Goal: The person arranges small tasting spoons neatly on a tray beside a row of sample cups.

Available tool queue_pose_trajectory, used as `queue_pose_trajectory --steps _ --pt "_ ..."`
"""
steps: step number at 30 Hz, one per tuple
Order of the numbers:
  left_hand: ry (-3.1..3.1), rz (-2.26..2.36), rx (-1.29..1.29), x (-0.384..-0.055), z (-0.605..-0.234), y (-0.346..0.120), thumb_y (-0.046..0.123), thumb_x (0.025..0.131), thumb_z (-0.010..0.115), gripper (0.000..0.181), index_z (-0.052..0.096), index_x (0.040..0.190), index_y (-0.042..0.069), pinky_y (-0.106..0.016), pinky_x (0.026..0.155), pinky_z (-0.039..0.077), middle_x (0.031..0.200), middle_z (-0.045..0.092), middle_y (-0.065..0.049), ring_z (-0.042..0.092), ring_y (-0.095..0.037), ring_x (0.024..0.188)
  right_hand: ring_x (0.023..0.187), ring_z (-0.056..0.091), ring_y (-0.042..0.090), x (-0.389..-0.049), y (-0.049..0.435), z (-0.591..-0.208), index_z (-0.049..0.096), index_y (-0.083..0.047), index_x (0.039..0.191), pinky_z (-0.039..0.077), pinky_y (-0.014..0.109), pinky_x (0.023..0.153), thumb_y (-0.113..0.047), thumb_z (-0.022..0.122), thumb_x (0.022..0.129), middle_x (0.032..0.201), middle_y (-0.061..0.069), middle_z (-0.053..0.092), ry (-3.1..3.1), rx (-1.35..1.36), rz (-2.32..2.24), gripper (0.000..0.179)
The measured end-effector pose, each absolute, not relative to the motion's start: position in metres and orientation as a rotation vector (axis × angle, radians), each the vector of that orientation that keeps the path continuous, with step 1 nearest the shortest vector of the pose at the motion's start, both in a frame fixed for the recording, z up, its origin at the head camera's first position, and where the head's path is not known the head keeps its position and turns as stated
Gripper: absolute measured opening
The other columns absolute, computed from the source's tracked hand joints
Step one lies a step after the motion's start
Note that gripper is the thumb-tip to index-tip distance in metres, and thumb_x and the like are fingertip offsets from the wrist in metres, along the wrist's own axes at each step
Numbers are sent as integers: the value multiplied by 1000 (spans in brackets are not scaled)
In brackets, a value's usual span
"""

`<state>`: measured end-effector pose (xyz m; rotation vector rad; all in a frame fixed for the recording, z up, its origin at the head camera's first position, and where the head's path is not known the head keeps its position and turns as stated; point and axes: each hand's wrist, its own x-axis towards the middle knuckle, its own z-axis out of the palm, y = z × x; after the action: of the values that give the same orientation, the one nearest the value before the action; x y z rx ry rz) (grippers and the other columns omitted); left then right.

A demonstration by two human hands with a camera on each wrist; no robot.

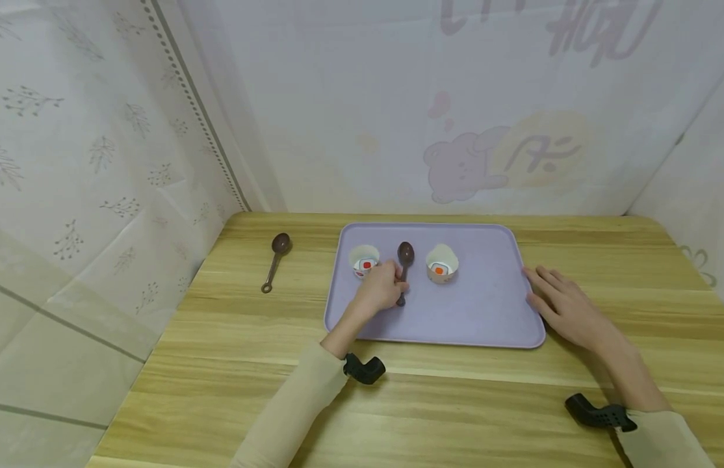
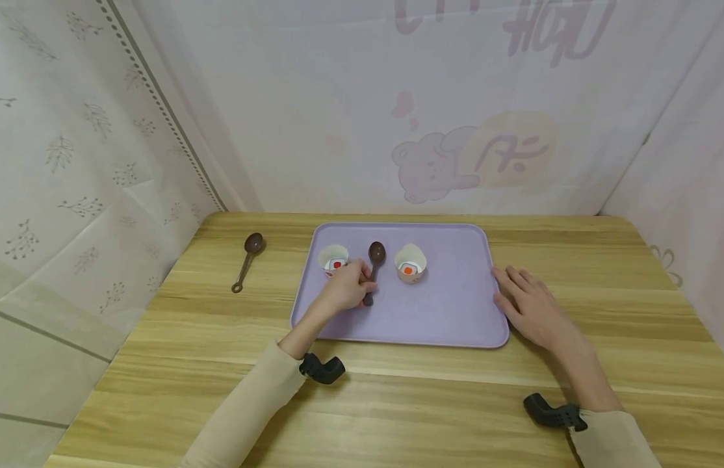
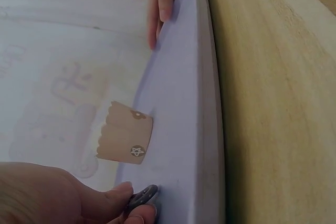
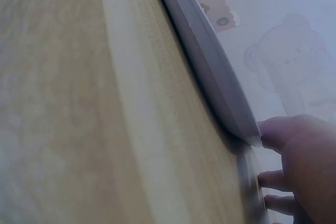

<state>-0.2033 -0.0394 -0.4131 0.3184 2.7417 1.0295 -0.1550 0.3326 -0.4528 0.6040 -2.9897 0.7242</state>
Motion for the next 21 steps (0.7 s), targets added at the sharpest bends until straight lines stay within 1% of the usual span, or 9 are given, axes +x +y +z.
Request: queue_pose_trajectory --steps 6,10,17,21 --pt "2769 1010 321 -204 -416 -39 11 95 72 18 57 100 3 -23 55 45 71 63 -3 63 -11 51 139 20 63 -155 332 -453 29 -5 158 11 70 113 -28 48 108 152 41 26 -2982 606 731 58" --pt "2788 1006 319 -205 -417 -39 12 95 72 18 59 103 2 -23 56 45 70 64 -3 62 -9 49 139 20 63 -155 332 -453 29 -5 158 11 71 113 -28 48 108 153 41 25 -2983 607 730 58" --pt "2763 1054 278 -206 -420 -39 14 96 70 22 60 111 1 -23 49 46 68 62 -2 61 -9 46 139 20 63 -156 332 -454 29 -5 158 11 71 113 -28 48 108 153 41 25 -2980 611 730 59" --pt "2757 1073 276 -206 -420 -38 14 97 69 25 60 116 0 -22 48 46 68 62 -3 60 -9 46 139 19 63 -156 333 -455 28 -5 158 10 71 113 -27 48 108 152 42 25 -2978 611 738 59"
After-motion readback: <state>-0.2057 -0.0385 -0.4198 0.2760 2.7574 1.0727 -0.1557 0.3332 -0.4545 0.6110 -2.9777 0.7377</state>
